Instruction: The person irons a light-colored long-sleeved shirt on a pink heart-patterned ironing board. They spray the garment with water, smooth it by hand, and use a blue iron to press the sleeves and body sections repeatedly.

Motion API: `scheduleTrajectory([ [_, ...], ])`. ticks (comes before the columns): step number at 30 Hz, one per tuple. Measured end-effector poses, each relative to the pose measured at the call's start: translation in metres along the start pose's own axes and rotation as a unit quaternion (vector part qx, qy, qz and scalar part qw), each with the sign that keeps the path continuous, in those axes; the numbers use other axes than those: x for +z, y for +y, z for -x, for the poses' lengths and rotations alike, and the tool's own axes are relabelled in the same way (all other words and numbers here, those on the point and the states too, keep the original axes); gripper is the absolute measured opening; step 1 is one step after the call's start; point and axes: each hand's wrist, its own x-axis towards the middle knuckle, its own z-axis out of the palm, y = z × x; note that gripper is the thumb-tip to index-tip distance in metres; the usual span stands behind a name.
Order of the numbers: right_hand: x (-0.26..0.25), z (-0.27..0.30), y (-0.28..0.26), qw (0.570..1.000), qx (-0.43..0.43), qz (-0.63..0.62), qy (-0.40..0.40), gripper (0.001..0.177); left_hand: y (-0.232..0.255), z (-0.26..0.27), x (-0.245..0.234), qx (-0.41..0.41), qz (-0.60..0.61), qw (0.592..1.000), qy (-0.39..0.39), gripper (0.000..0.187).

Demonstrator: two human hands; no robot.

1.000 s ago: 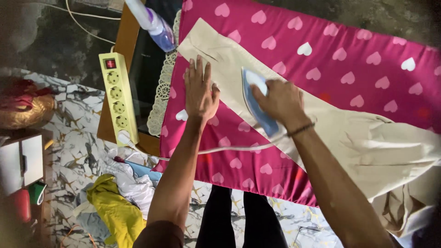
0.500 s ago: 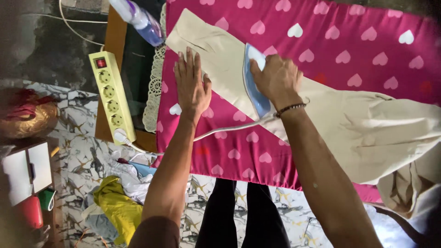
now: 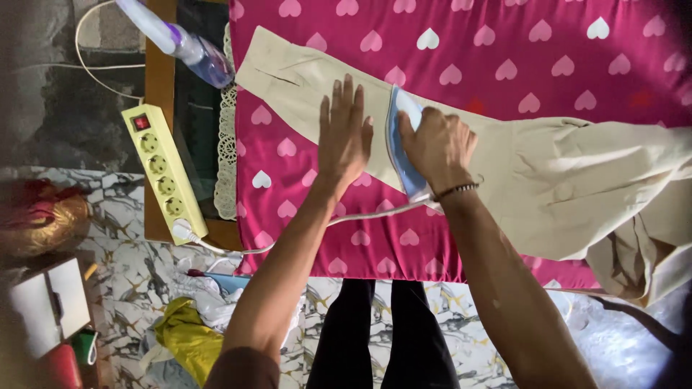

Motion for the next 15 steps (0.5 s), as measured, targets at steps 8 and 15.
scheduleTrajectory([
  [8,-0.003,0.038,0.034,0.999,0.033,0.012,0.007,0.052,0.018,0.009,0.006,0.059,-0.053,0.992,-0.095,0.073],
  [15,-0.004,0.056,0.054,0.999,0.052,-0.006,0.005,0.051,0.016,0.013,0.007,0.06,-0.089,0.988,-0.107,0.075],
])
